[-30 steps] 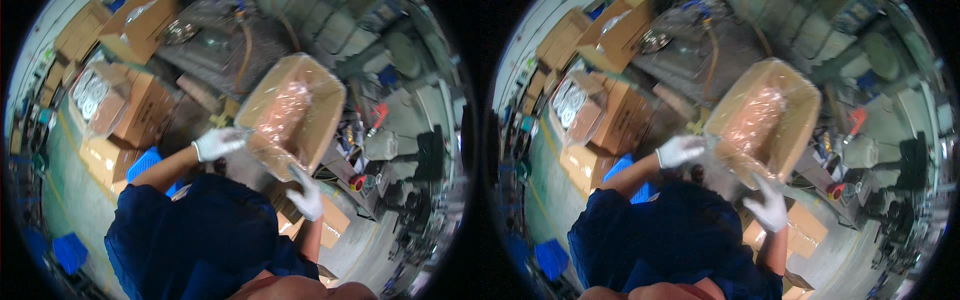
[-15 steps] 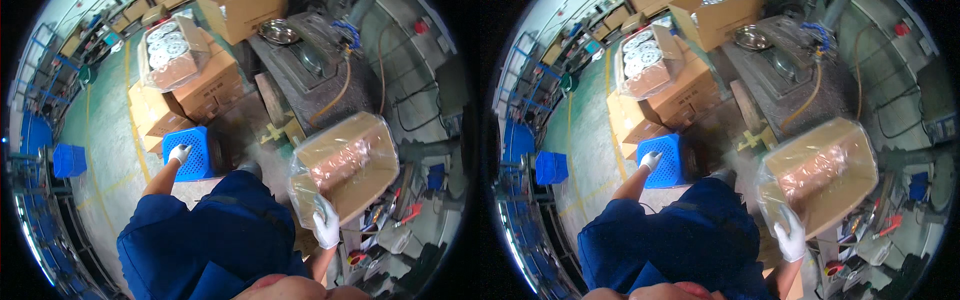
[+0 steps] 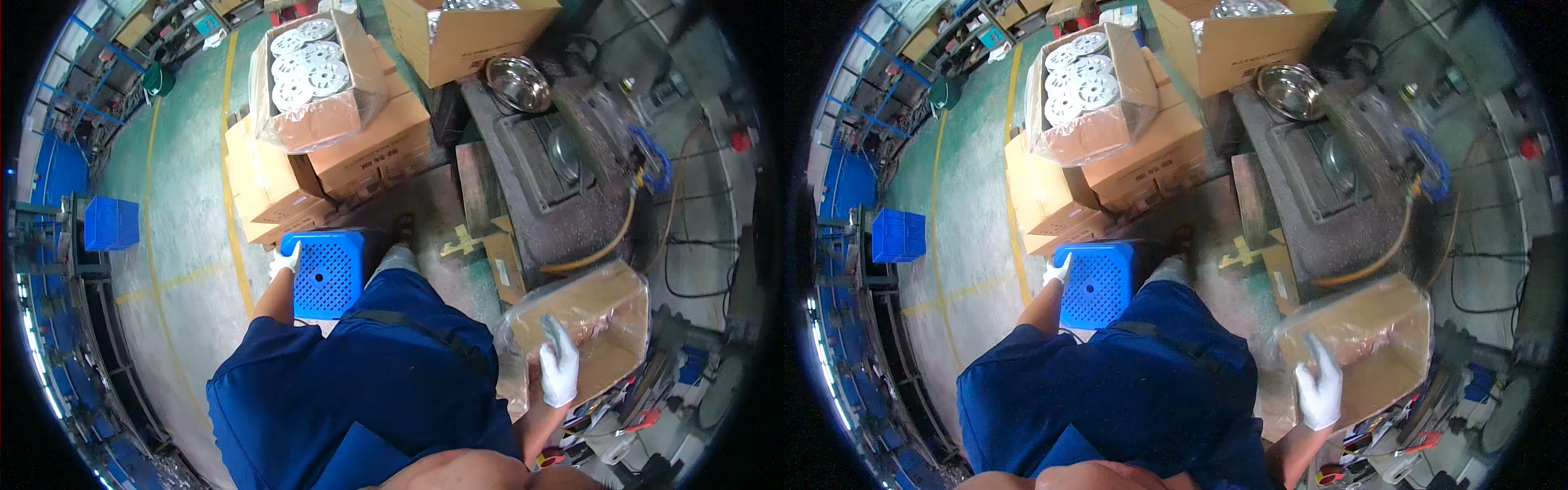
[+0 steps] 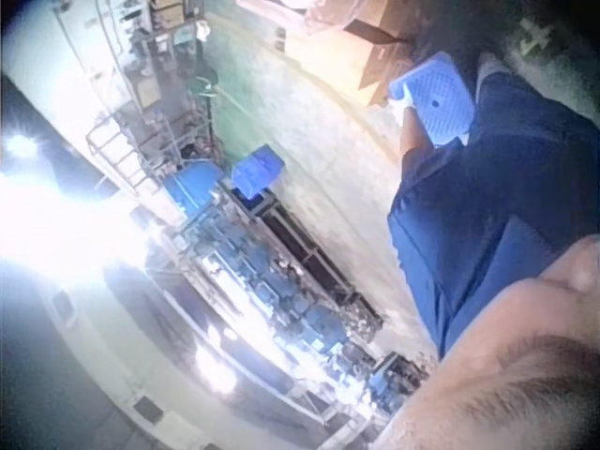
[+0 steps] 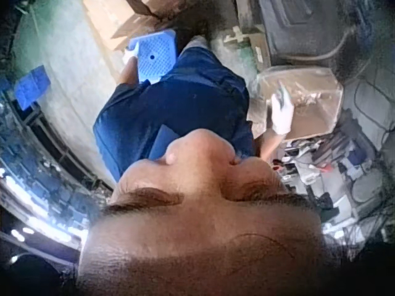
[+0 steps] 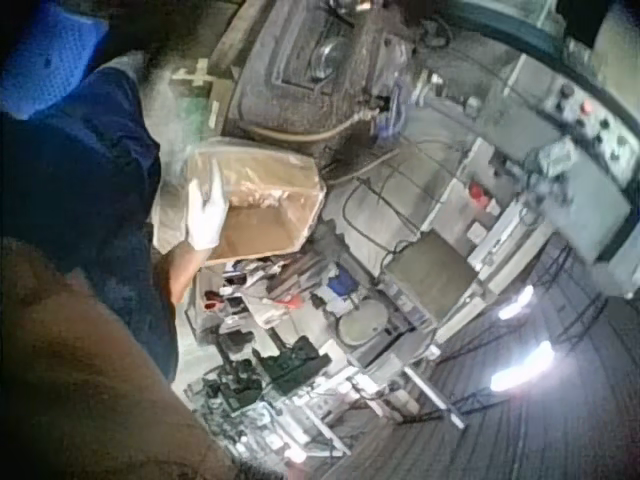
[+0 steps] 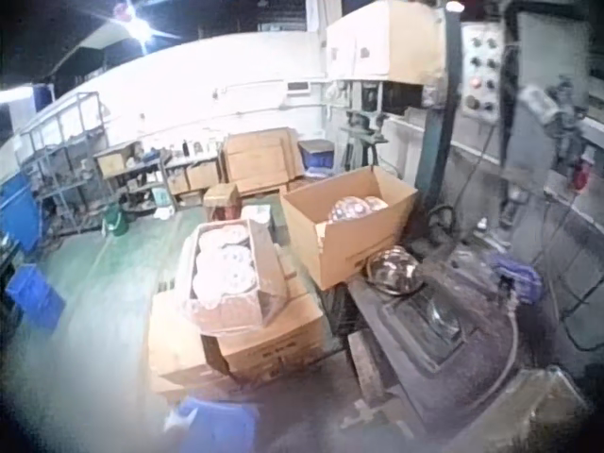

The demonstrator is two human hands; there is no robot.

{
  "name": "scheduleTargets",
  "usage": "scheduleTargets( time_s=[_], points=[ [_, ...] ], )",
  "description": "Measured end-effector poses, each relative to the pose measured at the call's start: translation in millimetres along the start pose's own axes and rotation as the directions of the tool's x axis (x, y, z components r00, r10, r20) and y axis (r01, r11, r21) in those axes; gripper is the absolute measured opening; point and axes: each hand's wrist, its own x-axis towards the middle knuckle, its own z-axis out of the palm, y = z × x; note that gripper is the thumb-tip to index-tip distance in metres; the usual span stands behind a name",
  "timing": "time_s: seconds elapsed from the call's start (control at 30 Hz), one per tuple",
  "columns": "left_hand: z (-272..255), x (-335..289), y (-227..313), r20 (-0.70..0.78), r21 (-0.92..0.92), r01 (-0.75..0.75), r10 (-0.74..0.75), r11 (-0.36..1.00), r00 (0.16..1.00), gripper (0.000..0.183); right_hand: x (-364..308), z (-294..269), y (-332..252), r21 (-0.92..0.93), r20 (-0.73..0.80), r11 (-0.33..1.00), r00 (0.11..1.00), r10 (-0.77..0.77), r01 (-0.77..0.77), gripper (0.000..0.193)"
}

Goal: Operator places circular metal workpieces into a drill press fixture, performs the drilling operation, and sorts the finished parts.

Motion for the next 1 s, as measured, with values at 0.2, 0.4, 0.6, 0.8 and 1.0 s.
scheduleTargets(
  time_s=[0.2, 0.4, 0.6, 0.8, 1.0],
  points=[
    [10.8, 41.2, 45.3, 0.055, -0.096, 0.070, -0.065, 0.993, 0.996, 0.117, 109.3, 12.7, -65.3, -0.171, 0.120, 0.985, 0.992, 0.030, -0.010, 0.050],
    [6.8, 38.6, 64.0, 0.037, 0.069, 0.116, -0.118, 0.991, 0.992, 0.119, 137.0, 8.3, -83.7, -0.311, 0.181, 0.950, 0.983, 0.018, 0.039, 0.050],
    [6.5, 28.5, 61.6, 0.040, -0.019, 0.095, -0.094, 0.995, 0.995, 0.115, 118.1, 4.7, -48.4, -0.281, 0.215, 0.960, 0.976, 0.038, 0.024, 0.052],
    [5.7, 6.9, 80.1, 0.020, -0.006, 0.011, -0.011, 1.000, 1.000, 0.116, 99.4, -4.0, -37.8, -0.289, 0.261, 0.957, 0.962, 0.076, 0.003, 0.052],
    [14.5, -34.1, 148.8, 0.090, 0.224, -0.200, 0.184, 0.954, 0.979, 0.110, 136.4, 6.3, -39.2, -0.230, 0.288, 0.973, 0.956, 0.062, 0.007, 0.051]
  ],
)
